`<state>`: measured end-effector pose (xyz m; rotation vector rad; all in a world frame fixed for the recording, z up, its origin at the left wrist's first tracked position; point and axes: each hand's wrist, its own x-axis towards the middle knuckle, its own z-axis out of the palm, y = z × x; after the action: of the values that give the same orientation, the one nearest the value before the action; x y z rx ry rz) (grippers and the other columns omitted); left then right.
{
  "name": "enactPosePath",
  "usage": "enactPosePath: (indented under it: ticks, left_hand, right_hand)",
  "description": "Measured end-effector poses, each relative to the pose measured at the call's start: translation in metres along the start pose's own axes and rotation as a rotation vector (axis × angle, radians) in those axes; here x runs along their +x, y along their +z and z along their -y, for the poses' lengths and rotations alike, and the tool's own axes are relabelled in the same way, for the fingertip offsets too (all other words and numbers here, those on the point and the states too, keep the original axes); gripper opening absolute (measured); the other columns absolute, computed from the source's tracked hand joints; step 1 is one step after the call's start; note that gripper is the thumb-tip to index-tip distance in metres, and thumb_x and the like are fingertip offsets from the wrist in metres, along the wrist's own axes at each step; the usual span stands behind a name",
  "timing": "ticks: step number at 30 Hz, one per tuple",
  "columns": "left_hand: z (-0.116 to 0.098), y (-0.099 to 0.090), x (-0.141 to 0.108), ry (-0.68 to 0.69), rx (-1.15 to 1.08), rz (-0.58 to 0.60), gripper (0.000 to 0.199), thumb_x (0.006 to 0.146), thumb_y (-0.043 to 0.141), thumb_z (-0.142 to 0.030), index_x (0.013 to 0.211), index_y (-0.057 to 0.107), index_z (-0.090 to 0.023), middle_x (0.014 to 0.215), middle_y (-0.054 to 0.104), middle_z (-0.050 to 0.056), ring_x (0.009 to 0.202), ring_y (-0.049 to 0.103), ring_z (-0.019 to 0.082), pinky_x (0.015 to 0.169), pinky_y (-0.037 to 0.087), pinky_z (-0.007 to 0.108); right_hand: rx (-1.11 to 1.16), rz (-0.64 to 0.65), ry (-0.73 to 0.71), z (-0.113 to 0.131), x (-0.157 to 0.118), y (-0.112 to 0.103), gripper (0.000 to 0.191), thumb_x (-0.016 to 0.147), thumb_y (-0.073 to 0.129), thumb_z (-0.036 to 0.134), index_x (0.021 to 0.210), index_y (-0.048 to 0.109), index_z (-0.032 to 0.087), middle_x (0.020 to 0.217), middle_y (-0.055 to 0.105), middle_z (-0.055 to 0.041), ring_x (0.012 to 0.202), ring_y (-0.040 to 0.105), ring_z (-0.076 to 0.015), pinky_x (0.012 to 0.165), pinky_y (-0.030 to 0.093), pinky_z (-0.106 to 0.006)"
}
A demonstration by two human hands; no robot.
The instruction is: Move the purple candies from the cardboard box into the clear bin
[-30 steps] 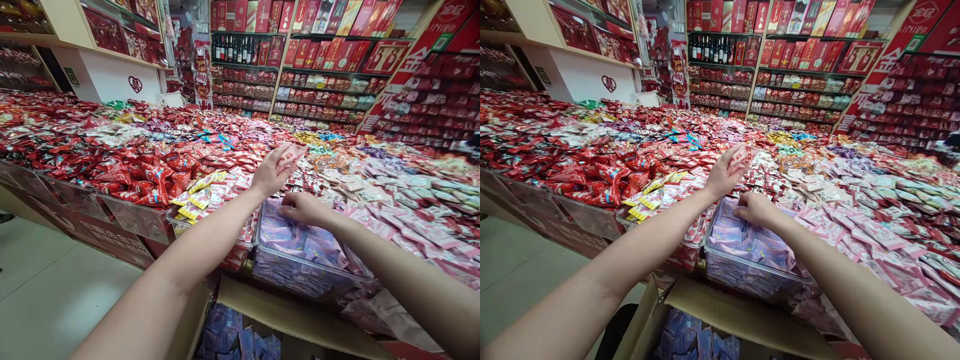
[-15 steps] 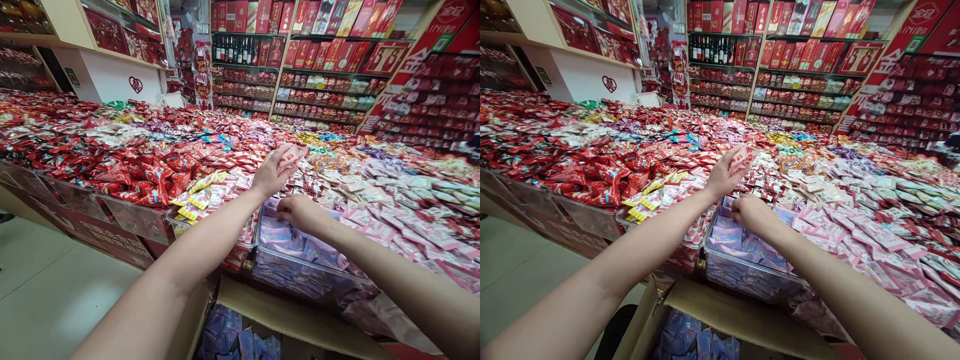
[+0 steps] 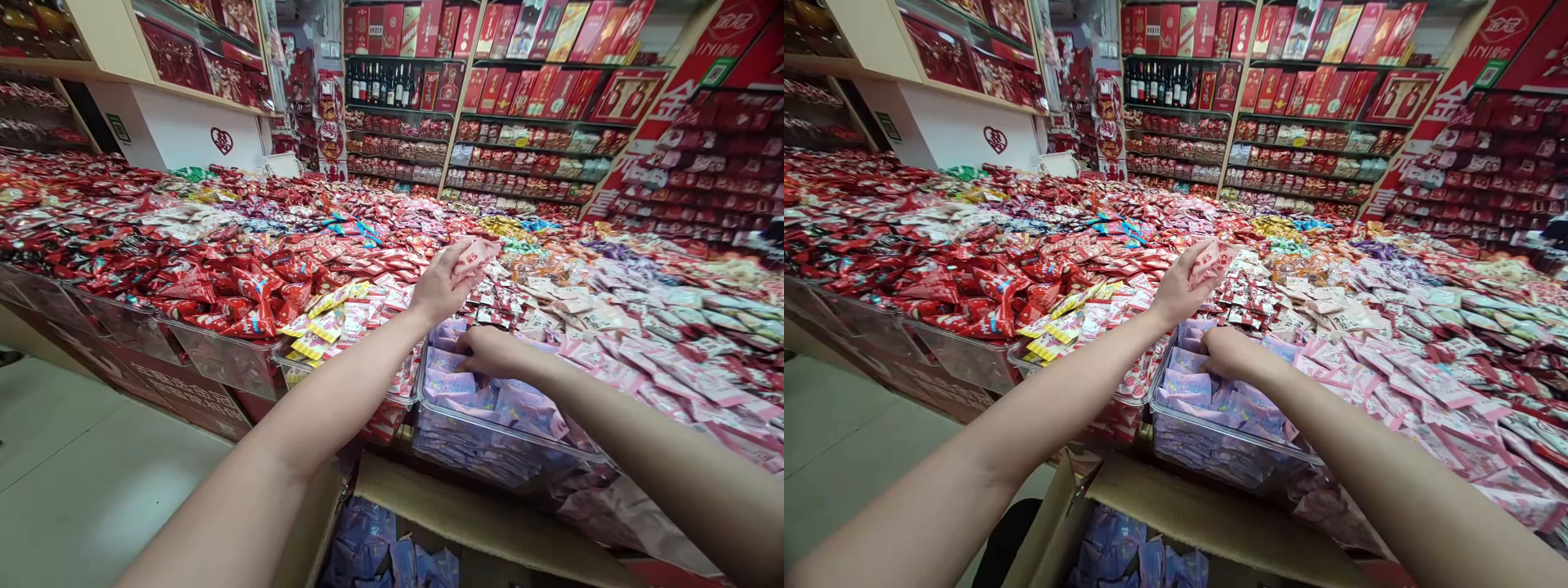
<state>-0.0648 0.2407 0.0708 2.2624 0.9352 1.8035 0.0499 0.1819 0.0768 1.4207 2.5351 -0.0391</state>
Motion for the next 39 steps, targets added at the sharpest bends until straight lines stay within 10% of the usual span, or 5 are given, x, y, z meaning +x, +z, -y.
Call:
enactPosePath:
  ticks: [16,26,39]
  left_hand:
    - [0.002,0.002,0.000,-0.031,-0.014,0.026,0.049,0.073,0.056,-0.021,0.118,0.037,-0.030,0.119,0.048,0.003,0.106,0.047,0.020,0.089,0.041,0.038]
    - [0.003,0.003,0.000,-0.005,-0.024,0.018,0.046,0.073,0.056,-0.021,0.115,0.037,-0.027,0.117,0.049,0.005,0.104,0.049,0.019,0.089,0.041,0.036]
    - [0.005,0.004,-0.002,-0.008,0.003,0.032,0.049,0.073,0.056,-0.020,0.117,0.035,-0.028,0.118,0.049,0.004,0.104,0.048,0.019,0.089,0.041,0.036]
  right_hand:
    - [0.098,-0.136,-0.015,-0.015,-0.012,-0.012,0.030,0.071,0.053,0.037,0.091,0.064,0.017,0.090,0.066,-0.0075,0.082,0.059,-0.0212,0.071,0.043,-0.027]
    - [0.092,0.017,-0.032,-0.015,0.004,0.022,0.071,0.080,0.024,0.053,0.134,0.017,0.008,0.140,0.012,-0.0159,0.128,0.011,-0.0281,0.099,0.010,-0.055]
    - [0.084,-0.237,-0.122,-0.015,-0.005,0.021,0.050,0.081,0.038,0.038,0.125,0.039,0.014,0.130,0.037,-0.0166,0.119,0.032,-0.0297,0.092,0.030,-0.047]
